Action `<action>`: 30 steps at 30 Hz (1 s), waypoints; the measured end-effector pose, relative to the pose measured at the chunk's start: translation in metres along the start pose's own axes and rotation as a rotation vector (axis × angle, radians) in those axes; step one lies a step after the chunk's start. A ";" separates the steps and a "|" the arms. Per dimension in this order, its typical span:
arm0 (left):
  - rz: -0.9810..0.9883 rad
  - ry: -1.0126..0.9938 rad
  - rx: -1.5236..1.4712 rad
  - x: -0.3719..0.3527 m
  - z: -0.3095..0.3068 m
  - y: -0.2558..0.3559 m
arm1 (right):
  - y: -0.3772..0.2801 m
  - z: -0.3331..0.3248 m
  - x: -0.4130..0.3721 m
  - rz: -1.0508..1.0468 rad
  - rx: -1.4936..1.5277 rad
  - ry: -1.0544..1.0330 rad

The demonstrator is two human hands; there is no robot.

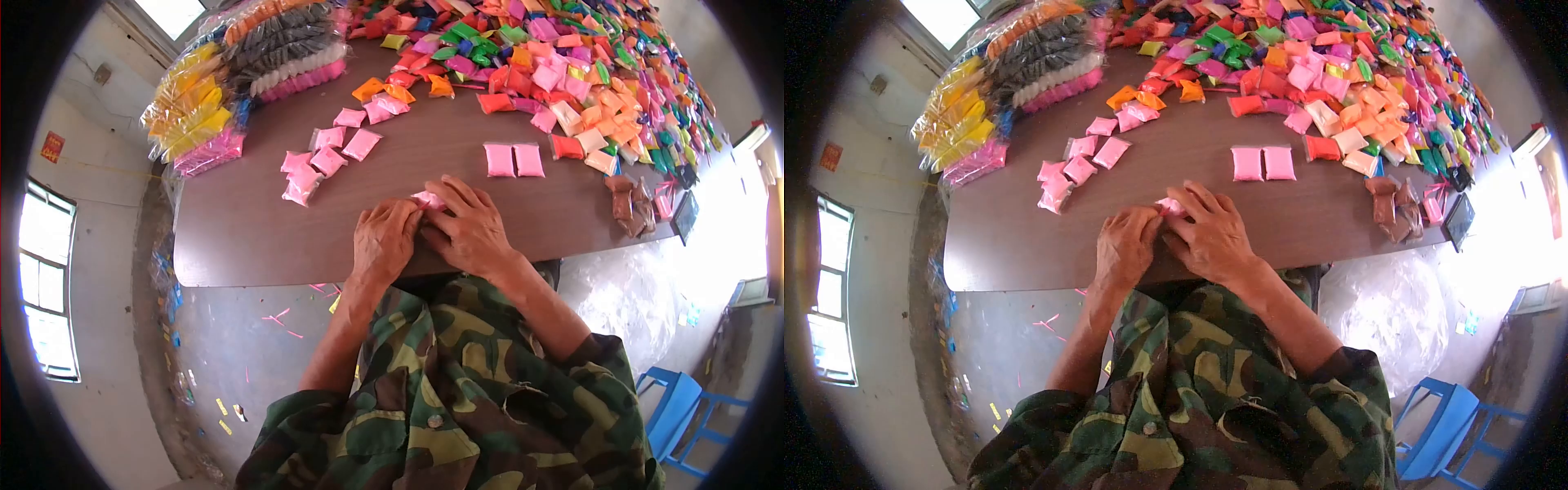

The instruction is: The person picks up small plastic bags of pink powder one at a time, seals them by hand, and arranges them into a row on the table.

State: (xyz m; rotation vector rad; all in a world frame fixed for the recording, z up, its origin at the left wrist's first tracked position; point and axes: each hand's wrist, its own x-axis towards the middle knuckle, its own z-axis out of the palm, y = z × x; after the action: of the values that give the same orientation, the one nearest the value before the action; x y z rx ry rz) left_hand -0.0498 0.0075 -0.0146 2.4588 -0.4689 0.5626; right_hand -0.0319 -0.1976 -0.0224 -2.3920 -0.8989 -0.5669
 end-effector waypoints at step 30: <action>0.177 -0.016 0.148 -0.009 -0.008 0.004 | 0.020 -0.022 -0.001 -0.123 0.025 -0.118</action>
State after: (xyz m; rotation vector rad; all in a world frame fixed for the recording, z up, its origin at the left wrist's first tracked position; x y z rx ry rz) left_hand -0.0618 0.0105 -0.0115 2.5797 -0.6785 0.6719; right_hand -0.0231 -0.2236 -0.0123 -2.3800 -1.1038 -0.4616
